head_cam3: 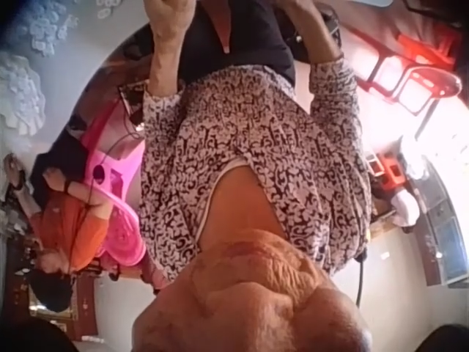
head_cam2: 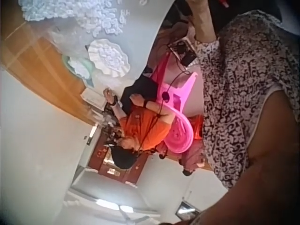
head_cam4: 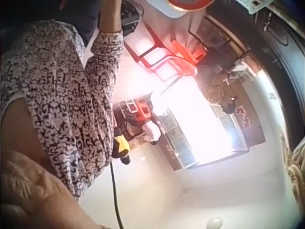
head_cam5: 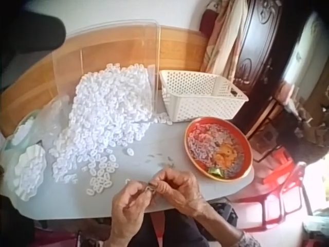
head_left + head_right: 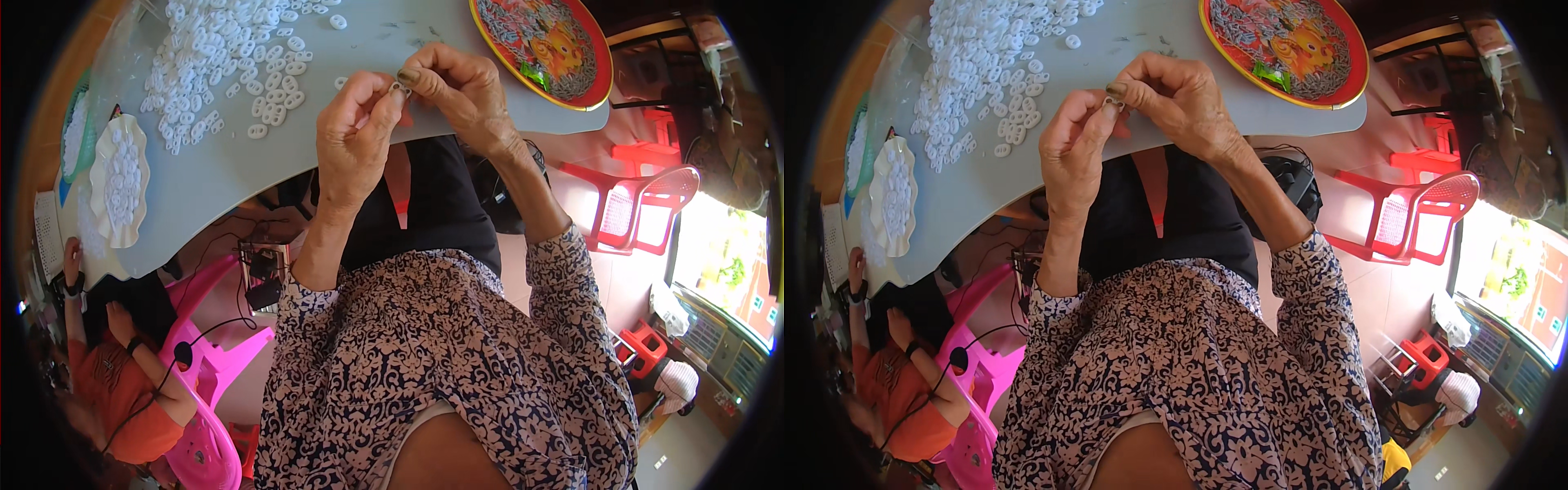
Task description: Manually inspecting and sorting small white plastic components at a table.
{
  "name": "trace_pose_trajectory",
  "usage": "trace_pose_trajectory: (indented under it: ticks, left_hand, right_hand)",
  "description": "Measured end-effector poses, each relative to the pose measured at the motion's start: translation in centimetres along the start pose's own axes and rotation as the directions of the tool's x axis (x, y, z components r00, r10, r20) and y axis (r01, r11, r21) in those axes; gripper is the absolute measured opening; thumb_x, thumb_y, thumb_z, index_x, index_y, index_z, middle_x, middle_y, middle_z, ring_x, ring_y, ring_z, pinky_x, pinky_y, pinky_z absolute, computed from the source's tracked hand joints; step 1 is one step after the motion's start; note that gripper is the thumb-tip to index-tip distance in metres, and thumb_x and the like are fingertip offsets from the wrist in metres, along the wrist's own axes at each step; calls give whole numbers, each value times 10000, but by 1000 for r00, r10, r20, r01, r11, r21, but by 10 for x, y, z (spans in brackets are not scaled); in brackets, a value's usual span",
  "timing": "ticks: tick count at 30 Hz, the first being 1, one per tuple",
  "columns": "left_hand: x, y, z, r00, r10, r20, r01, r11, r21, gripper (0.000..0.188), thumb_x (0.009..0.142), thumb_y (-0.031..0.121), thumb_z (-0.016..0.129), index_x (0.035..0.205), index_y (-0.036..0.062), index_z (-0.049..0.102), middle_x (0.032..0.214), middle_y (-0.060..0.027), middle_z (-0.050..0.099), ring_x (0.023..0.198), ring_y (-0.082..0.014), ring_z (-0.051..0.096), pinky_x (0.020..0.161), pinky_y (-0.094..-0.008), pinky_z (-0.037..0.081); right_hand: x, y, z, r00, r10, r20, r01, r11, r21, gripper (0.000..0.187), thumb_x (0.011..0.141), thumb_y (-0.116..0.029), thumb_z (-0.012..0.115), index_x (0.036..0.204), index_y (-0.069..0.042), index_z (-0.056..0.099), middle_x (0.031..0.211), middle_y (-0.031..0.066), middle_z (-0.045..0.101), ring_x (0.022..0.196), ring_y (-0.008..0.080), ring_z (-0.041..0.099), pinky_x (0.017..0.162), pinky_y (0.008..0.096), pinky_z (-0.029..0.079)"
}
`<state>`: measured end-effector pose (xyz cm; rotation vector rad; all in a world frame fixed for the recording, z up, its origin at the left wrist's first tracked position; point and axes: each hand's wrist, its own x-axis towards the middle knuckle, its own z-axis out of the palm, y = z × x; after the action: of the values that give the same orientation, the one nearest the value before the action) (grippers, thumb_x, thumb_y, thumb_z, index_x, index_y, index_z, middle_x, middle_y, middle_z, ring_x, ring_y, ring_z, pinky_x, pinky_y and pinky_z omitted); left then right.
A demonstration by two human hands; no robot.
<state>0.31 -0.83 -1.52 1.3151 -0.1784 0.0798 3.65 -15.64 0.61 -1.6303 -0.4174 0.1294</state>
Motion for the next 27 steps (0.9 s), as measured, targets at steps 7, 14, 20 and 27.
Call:
trace_pose_trajectory:
  ticks: [7,14,20,27]
  left_hand:
    - [1,0,4,997,53,-55,-48,995,90,100,899,82,564,871,-14,563,710,-2,566,636,-53,520,554,-187,404]
    - [-6,13,-5,1000,-18,-3,18,982,188,92,898,78,556,895,-12,575,706,-14,583,630,-62,534,555,-201,415]
    - [10,33,-50,933,358,43,-279,642,714,115,821,22,576,936,12,587,773,-101,591,679,-199,560,624,-296,448]
    - [28,33,-49,883,153,443,-469,288,835,213,757,1,589,970,14,590,838,-123,487,897,-288,453,835,-371,389]
  right_hand:
    - [-1,-6,5,997,20,-69,-18,1000,20,192,875,-168,632,826,17,622,708,14,620,683,59,567,618,210,476]
    - [-3,5,2,999,-49,-16,50,998,42,171,882,-169,621,867,1,620,726,6,619,651,50,536,608,203,458]
    - [-4,0,3,996,77,-55,-64,979,195,150,876,-160,628,901,-13,636,726,-4,611,631,40,506,581,188,439]
    - [-6,5,6,996,-3,-87,11,996,84,161,867,-166,641,899,-8,644,724,-9,611,651,36,510,590,184,440]
